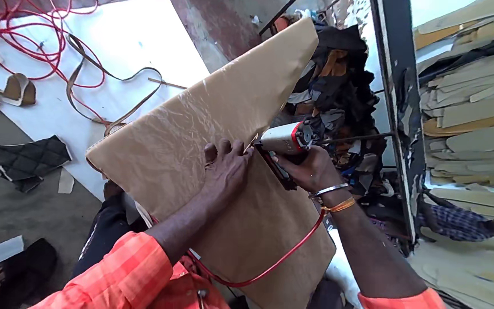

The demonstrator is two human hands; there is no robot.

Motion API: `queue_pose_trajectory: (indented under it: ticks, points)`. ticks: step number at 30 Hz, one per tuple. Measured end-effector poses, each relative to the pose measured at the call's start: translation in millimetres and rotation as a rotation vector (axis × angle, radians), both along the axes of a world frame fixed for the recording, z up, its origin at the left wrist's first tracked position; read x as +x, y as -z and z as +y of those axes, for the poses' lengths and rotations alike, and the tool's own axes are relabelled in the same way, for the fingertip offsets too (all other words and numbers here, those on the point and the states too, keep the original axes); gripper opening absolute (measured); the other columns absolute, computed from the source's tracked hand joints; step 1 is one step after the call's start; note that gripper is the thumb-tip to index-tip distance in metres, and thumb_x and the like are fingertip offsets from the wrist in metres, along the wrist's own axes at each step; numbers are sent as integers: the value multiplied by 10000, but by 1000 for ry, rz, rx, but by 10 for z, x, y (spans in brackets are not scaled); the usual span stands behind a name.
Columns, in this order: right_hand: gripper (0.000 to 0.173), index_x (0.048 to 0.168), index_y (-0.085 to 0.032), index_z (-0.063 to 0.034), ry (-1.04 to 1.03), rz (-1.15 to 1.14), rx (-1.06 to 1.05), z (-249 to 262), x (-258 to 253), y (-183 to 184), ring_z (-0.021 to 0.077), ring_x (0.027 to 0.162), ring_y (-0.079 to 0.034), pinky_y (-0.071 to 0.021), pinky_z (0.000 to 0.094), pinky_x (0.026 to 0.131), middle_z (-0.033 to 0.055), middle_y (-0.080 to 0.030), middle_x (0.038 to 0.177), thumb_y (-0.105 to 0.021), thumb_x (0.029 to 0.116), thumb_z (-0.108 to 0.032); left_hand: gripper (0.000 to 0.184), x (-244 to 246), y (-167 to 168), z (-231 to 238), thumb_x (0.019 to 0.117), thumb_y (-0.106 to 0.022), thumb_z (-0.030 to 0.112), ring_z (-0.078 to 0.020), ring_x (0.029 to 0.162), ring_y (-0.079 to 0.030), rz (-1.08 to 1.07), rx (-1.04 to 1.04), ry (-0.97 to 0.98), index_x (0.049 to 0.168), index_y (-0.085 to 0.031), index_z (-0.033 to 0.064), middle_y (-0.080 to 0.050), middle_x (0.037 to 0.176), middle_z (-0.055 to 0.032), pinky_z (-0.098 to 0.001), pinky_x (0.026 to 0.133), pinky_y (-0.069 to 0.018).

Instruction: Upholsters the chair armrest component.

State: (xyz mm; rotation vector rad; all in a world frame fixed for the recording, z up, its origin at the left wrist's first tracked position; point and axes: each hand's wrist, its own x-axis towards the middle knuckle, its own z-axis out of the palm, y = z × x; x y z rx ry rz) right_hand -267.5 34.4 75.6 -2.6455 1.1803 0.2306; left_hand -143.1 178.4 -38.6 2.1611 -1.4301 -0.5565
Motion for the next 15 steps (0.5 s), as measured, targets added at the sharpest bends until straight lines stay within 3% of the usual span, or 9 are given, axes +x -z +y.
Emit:
queue_pose_trajectory:
  ticks: [6, 12, 15]
  points:
    - [451, 1023, -747, -139, -12, 63, -10, -59, 29, -30, 214, 886, -738, -578, 543, 798, 75, -755, 921, -763, 826, -545, 410, 13, -9, -2, 1053, -436, 209, -273, 1176, -539, 8, 5, 16, 1381, -621, 368, -624, 1208, -4, -560, 993, -349]
    - [466, 1109, -729, -136, 0, 110, 65, -90, 55, -14, 213, 961, -729, -570, 539, 879, 79, -753, 1008, -782, 838, -512, 406, 25, -18, 86, 1040, -452, 166, -294, 1140, -548, 48, -10, 52, 1384, -632, 284, -634, 1190, -36, -546, 978, -366]
    - [425, 1130, -725, -154, 40, 88, 137, 30, 90, -101, 164, 940, -727, -585, 492, 872, 43, -753, 1013, -791, 849, -466, 412, 48, -49, 275, 1036, -455, 172, -277, 1080, -569, 59, 7, 79, 1398, -619, 279, -639, 1151, -31, -536, 952, -388]
